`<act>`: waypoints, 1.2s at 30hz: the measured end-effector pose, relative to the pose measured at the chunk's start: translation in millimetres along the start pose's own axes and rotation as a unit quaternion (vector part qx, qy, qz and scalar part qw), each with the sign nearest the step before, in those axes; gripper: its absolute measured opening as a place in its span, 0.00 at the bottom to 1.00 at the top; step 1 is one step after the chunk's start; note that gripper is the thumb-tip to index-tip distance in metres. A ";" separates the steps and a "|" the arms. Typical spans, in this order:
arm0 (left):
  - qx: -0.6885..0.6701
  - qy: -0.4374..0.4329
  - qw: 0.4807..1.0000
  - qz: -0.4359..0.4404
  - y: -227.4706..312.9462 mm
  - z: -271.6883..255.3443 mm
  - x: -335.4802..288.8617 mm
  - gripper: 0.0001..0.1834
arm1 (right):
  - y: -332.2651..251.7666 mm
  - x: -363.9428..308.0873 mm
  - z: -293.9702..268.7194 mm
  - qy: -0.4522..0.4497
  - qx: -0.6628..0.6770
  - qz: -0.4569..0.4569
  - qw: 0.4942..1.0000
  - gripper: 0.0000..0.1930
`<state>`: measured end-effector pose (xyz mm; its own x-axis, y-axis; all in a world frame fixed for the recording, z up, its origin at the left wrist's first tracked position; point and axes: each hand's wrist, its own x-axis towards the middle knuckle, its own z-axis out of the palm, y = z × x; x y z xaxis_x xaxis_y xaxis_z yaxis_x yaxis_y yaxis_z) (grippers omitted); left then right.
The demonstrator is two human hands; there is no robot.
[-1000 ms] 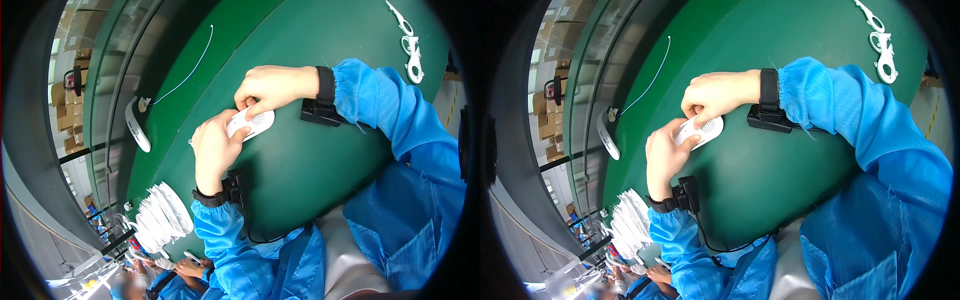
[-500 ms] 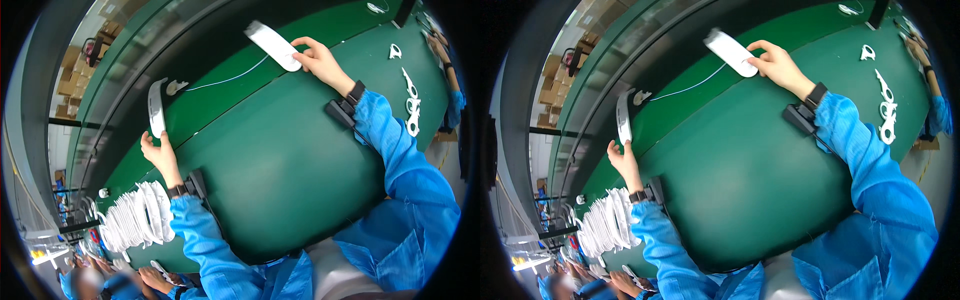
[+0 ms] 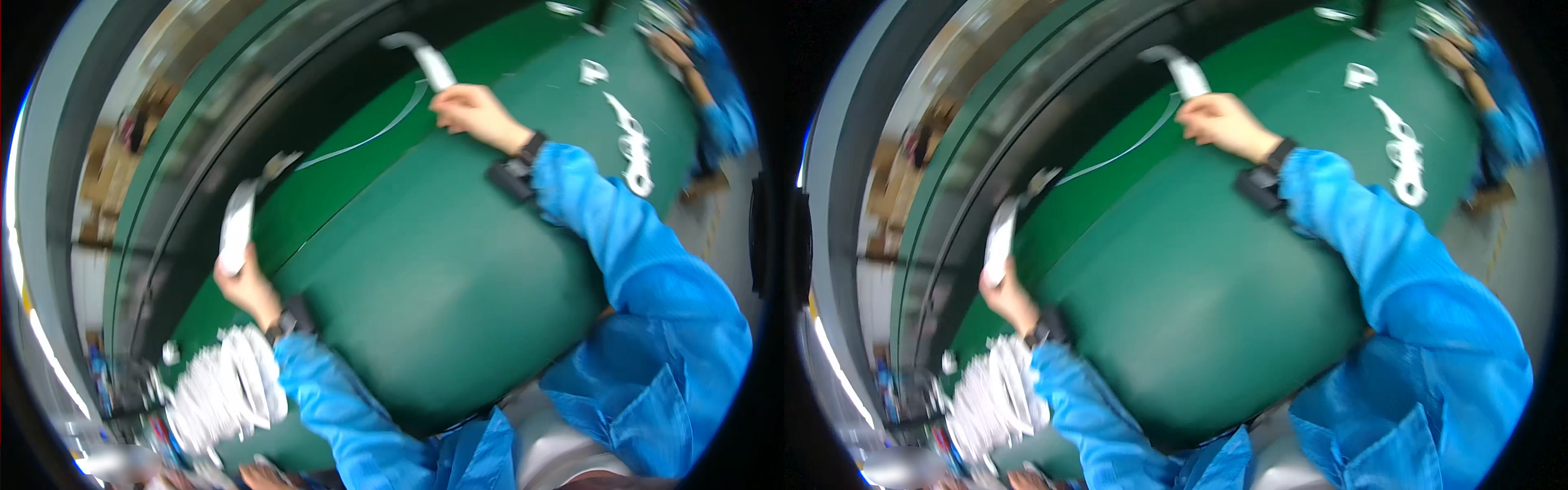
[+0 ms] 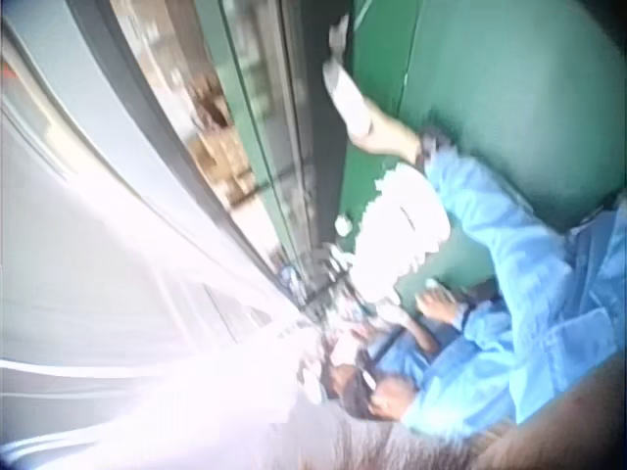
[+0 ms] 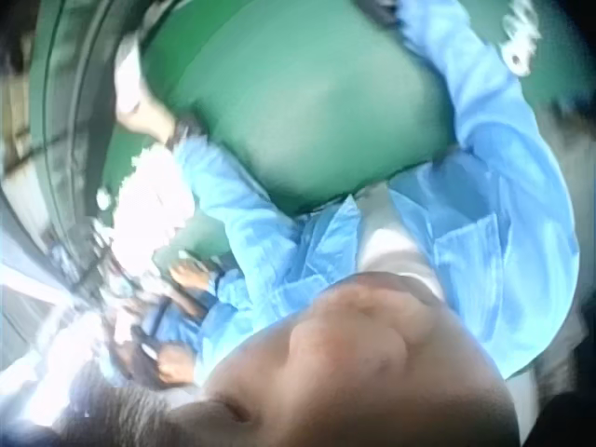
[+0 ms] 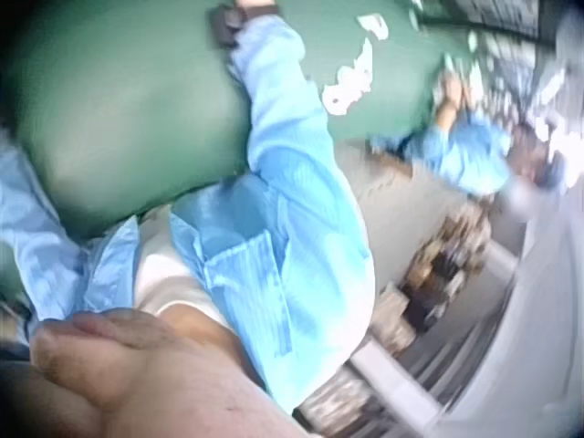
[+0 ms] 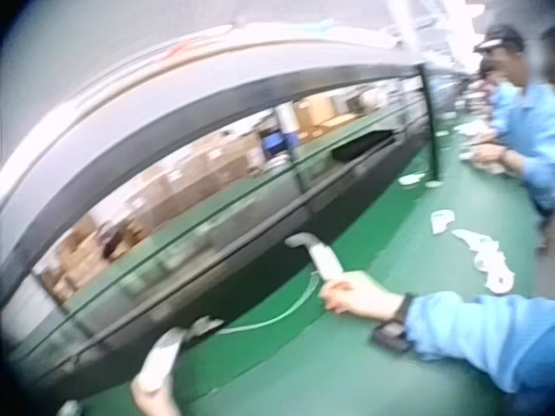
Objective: Assembling white plastic components and sorting them on an industrial conveyor line.
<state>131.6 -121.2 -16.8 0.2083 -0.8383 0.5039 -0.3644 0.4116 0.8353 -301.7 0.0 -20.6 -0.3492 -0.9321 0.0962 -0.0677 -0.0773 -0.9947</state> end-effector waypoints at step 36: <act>0.382 -0.352 0.835 0.182 76.0 -20.6 -71.8 0.19 | 11.9 15.7 27.0 0.035 -0.626 -0.076 0.776 0.27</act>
<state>107.7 -22.3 15.0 -0.5292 -0.8207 0.2152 -0.8158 0.5619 0.1368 -282.7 -25.1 -31.9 -0.2955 -0.9211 0.2536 -0.9517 0.2607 -0.1622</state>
